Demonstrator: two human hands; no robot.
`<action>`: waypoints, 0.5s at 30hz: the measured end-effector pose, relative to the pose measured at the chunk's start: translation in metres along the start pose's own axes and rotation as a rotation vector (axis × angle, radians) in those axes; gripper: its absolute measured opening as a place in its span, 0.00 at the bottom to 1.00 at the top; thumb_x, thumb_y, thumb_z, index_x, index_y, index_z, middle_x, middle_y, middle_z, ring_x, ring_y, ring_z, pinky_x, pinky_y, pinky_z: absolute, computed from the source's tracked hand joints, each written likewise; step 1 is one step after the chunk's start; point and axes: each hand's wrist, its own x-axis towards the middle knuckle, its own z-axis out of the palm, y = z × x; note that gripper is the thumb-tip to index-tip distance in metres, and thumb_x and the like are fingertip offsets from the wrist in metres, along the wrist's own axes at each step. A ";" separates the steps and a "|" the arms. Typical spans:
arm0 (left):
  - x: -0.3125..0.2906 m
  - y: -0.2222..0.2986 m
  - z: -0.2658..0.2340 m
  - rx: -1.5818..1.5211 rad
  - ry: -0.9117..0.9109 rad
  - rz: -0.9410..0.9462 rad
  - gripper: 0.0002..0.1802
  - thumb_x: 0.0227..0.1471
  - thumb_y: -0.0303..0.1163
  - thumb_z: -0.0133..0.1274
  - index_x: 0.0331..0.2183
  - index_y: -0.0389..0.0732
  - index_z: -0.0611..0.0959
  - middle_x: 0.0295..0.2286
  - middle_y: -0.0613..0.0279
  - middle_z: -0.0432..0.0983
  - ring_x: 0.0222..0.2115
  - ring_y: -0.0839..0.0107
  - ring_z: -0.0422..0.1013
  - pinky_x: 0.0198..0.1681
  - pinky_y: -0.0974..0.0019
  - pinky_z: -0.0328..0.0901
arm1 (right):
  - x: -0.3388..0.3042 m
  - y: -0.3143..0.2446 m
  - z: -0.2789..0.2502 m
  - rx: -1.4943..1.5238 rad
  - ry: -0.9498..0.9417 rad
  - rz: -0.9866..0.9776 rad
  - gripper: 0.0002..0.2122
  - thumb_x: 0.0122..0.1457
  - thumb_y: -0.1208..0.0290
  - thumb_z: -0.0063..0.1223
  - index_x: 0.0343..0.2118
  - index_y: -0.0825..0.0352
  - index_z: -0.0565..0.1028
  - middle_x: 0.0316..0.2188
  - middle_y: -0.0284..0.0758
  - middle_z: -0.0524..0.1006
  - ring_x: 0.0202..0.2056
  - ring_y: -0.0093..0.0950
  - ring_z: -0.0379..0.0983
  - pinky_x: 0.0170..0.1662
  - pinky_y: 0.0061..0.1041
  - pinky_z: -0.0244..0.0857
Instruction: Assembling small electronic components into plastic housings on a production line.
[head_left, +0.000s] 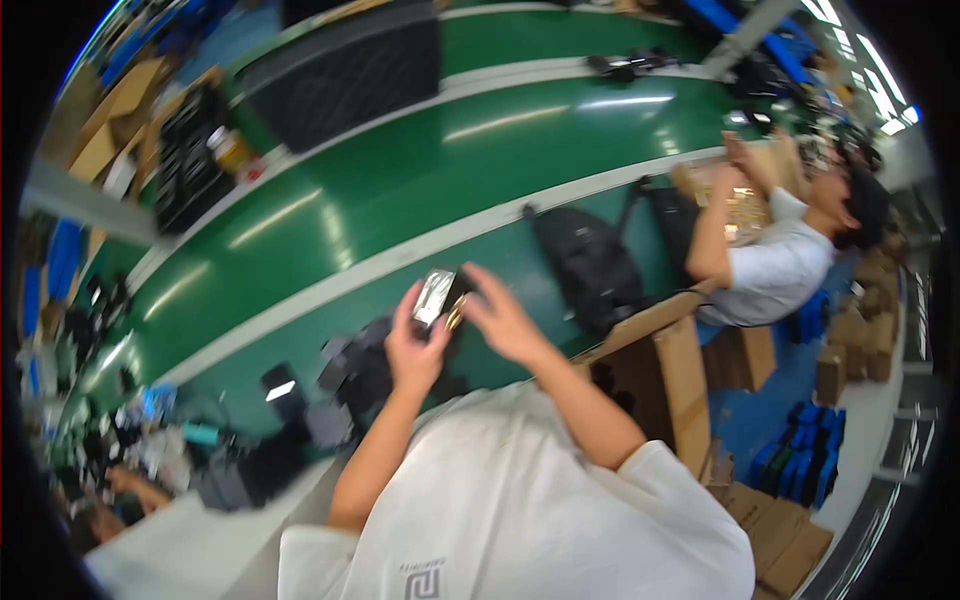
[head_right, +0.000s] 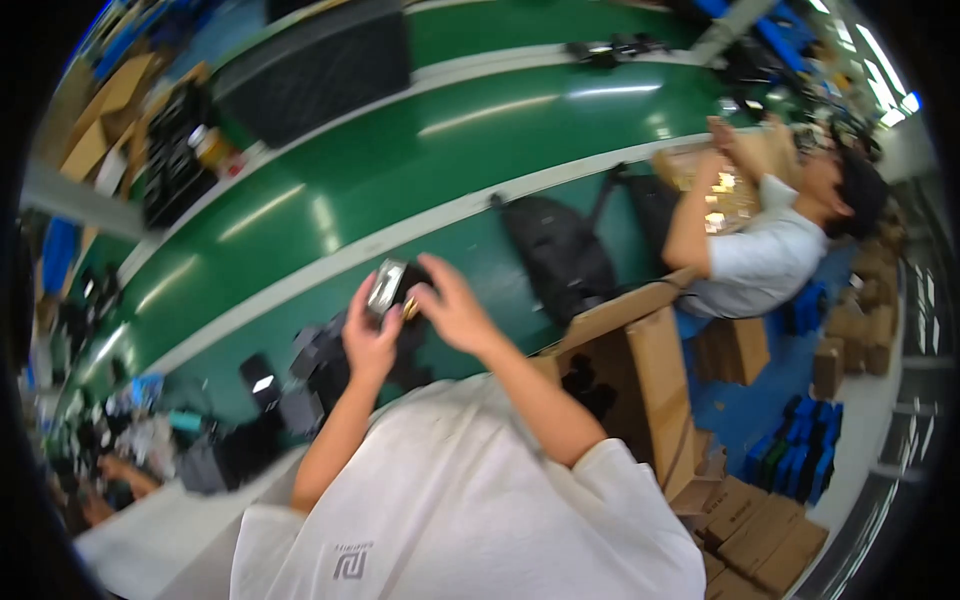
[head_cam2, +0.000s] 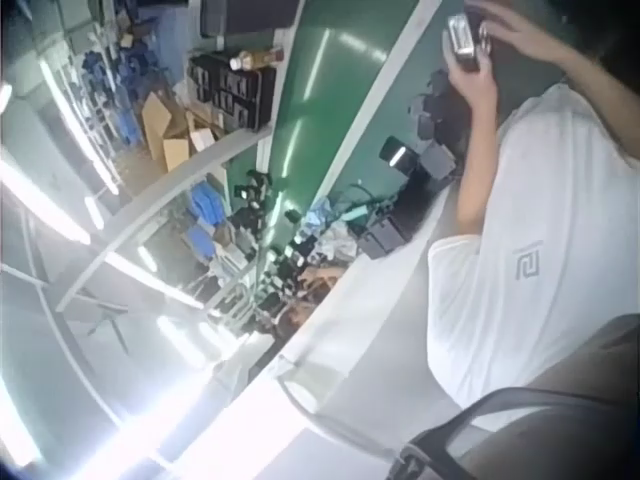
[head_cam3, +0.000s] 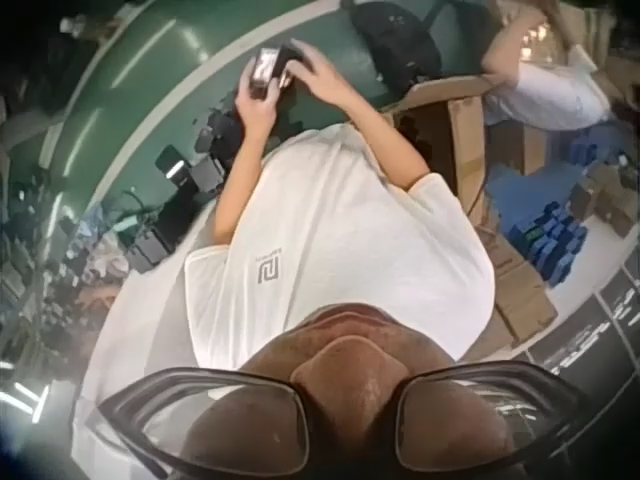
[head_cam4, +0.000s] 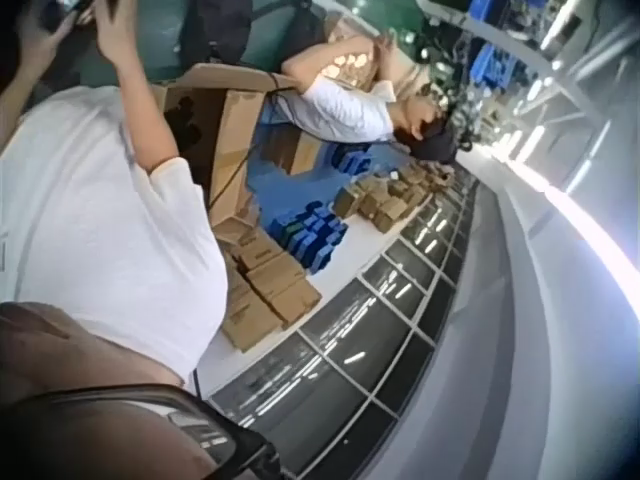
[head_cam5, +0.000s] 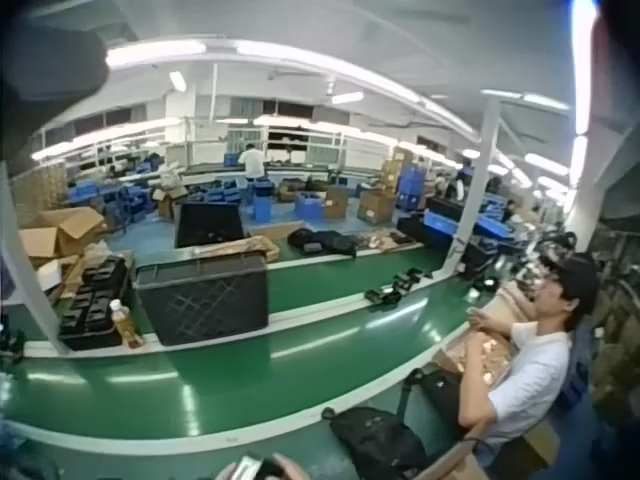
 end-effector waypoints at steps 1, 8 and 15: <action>-0.001 -0.001 -0.001 -0.107 -0.049 0.055 0.33 0.46 0.19 0.53 0.56 0.38 0.69 0.48 0.51 0.72 0.45 0.63 0.71 0.50 0.65 0.65 | 0.000 0.005 0.004 0.096 0.061 0.006 0.23 0.59 0.70 0.51 0.57 0.69 0.65 0.57 0.42 0.66 0.56 0.34 0.64 0.60 0.30 0.57; -0.022 0.015 -0.015 -0.258 -0.161 -0.149 0.32 0.49 0.20 0.49 0.57 0.35 0.65 0.50 0.48 0.68 0.47 0.64 0.67 0.53 0.67 0.61 | -0.009 -0.018 0.014 0.021 0.182 -0.059 0.14 0.53 0.66 0.58 0.36 0.71 0.73 0.26 0.36 0.77 0.24 0.26 0.68 0.30 0.25 0.64; -0.044 -0.024 -0.039 -0.292 0.192 -0.266 0.32 0.55 0.26 0.52 0.58 0.27 0.60 0.50 0.44 0.67 0.47 0.66 0.67 0.52 0.68 0.61 | -0.014 -0.009 0.048 0.076 0.206 -0.086 0.20 0.55 0.58 0.58 0.39 0.72 0.71 0.27 0.41 0.78 0.25 0.32 0.73 0.31 0.30 0.67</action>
